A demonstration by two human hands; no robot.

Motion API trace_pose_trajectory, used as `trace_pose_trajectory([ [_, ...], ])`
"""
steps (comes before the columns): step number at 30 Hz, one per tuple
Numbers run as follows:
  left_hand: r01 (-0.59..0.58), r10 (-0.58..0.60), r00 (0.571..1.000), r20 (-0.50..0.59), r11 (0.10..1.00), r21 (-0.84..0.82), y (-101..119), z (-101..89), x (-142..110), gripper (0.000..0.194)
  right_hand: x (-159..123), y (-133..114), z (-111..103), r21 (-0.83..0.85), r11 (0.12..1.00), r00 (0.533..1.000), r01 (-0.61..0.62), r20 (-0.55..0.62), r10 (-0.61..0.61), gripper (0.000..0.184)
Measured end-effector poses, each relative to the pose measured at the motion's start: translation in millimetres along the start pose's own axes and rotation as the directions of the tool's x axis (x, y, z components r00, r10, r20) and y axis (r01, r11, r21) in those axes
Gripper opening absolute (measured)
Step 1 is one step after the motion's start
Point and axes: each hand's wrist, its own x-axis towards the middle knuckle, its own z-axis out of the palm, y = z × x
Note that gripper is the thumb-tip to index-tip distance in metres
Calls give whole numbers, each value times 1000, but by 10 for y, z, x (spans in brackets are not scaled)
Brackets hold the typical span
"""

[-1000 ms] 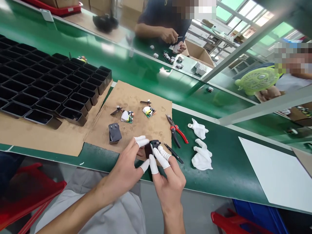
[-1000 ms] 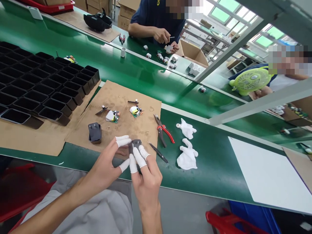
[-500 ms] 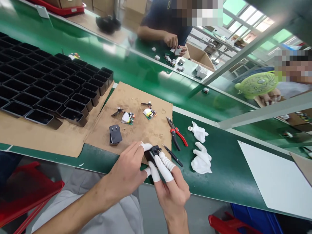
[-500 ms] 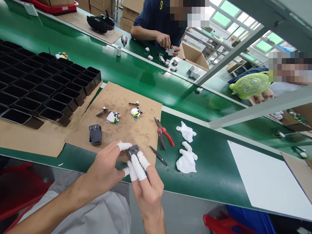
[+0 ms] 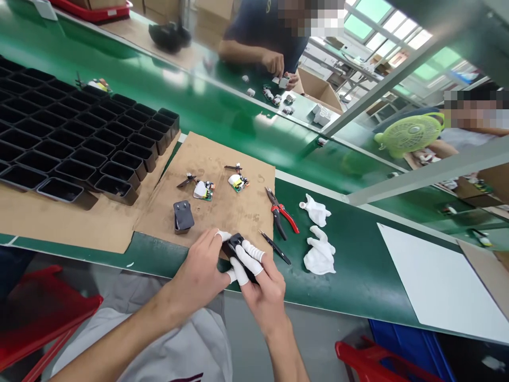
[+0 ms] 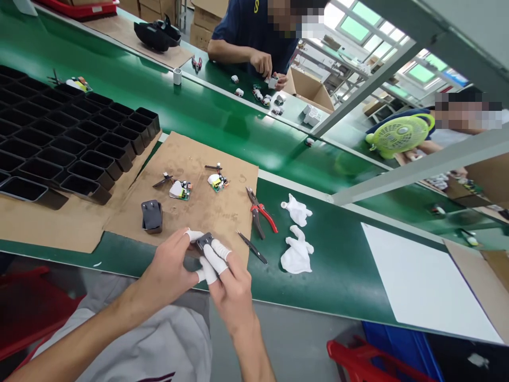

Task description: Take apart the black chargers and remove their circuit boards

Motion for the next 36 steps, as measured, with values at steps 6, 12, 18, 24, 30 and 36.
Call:
trace_pose_trajectory([
  [6,-8,8,1000,19,1000,-2,-32,68,-31,42,61,-86,115,113,966,963,-231,-116,244,38],
  [12,20,-21,999,31,1000,9,-16,68,-42,38,75,-174,130,162,931,932,-328,-108,347,31],
  [18,-13,12,999,45,1000,22,-13,52,-21,44,23,-144,189,174,942,938,-287,-149,313,40],
  [24,12,-12,998,60,1000,1,-10,52,-28,40,73,-175,111,33,983,967,-179,-180,182,40],
  [30,25,-25,998,63,1000,14,-30,72,-52,41,134,-228,57,-36,981,973,-190,-143,183,36],
  [36,20,-21,997,77,1000,17,-42,73,-61,41,101,-227,70,-99,986,986,-133,-118,121,37],
])
